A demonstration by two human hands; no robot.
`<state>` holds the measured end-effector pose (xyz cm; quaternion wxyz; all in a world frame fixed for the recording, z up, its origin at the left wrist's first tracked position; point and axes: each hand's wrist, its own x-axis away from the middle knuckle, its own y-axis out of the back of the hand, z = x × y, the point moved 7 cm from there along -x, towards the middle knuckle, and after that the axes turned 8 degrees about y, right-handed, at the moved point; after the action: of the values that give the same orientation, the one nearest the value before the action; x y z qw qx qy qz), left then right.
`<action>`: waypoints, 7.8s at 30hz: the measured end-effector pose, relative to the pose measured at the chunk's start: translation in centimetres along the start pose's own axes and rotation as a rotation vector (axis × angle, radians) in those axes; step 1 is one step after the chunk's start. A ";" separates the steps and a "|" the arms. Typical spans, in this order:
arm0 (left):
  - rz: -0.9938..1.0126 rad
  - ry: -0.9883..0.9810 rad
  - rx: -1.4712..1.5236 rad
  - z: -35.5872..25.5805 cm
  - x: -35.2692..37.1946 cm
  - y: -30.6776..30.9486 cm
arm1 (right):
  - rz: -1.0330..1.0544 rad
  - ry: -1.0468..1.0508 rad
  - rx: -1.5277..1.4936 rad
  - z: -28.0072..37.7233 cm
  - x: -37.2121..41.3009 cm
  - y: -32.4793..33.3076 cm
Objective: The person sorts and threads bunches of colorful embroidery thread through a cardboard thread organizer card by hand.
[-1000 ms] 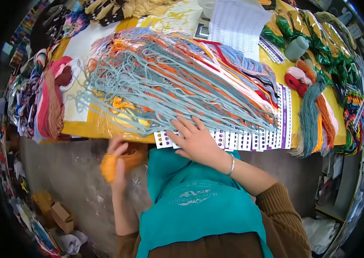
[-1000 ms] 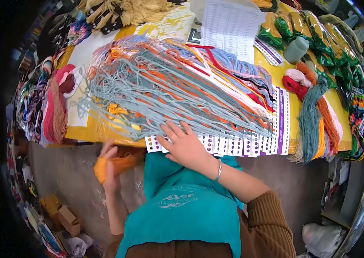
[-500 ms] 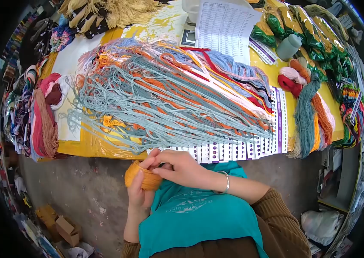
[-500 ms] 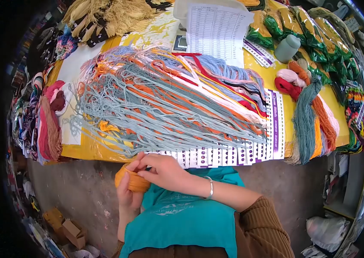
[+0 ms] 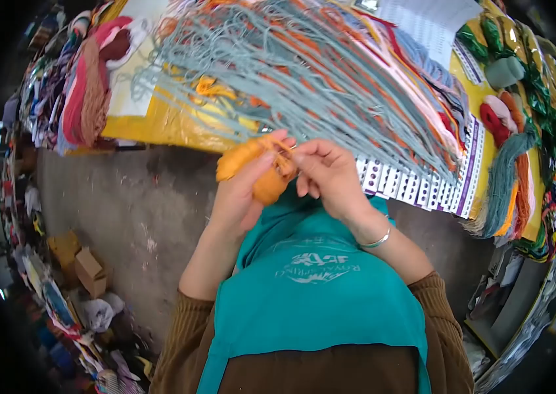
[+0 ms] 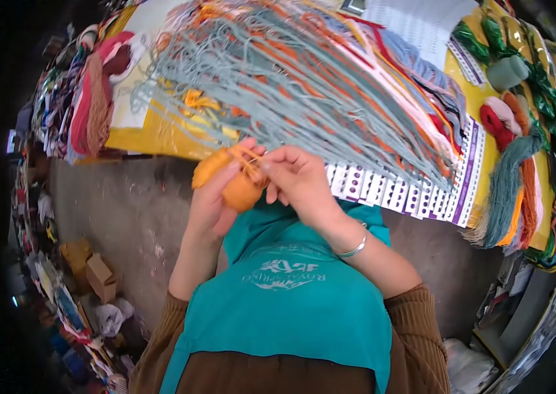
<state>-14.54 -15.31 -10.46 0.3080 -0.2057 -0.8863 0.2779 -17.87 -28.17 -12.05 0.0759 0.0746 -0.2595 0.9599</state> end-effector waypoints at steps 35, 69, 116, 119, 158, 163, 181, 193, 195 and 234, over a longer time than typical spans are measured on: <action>-0.074 -0.124 -0.085 0.4 0.5 0.6 | -0.045 0.005 -0.129 -0.9 0.9 -0.9; -0.013 -0.075 -0.089 0.6 0.1 0.3 | -0.001 0.008 0.067 -0.2 0.8 -1.0; 0.060 -0.714 0.524 -14.4 21.5 29.5 | -0.435 1.134 0.839 42.4 0.8 18.3; 0.337 -0.465 0.609 -10.3 14.7 20.9 | -0.271 0.827 1.445 30.7 -1.3 9.0; -0.321 0.021 -0.319 0.5 0.4 6.6 | 0.167 0.230 0.971 -0.6 -5.0 -1.3; -0.215 0.038 -0.299 1.2 -1.5 6.2 | 0.161 0.230 0.957 -0.6 -5.0 -1.2; -0.314 -0.058 -0.607 -0.7 -2.1 8.5 | 0.230 0.191 1.015 -0.8 -5.2 -1.5; -0.140 0.073 -0.365 -0.1 -1.8 6.2 | 0.235 0.380 1.314 -0.7 -5.3 -3.0; -0.057 0.137 -0.352 -0.1 -1.6 5.3 | 0.222 0.368 1.326 -1.1 -5.6 -2.7; -0.137 -0.214 -0.099 -17.1 -2.2 14.0 | 0.353 0.010 1.043 -0.6 -6.1 -1.9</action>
<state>1.07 0.47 -8.88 0.2197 -0.1290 -0.9386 0.2327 -11.65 -26.85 -12.78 -0.1322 0.0532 0.2421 0.9597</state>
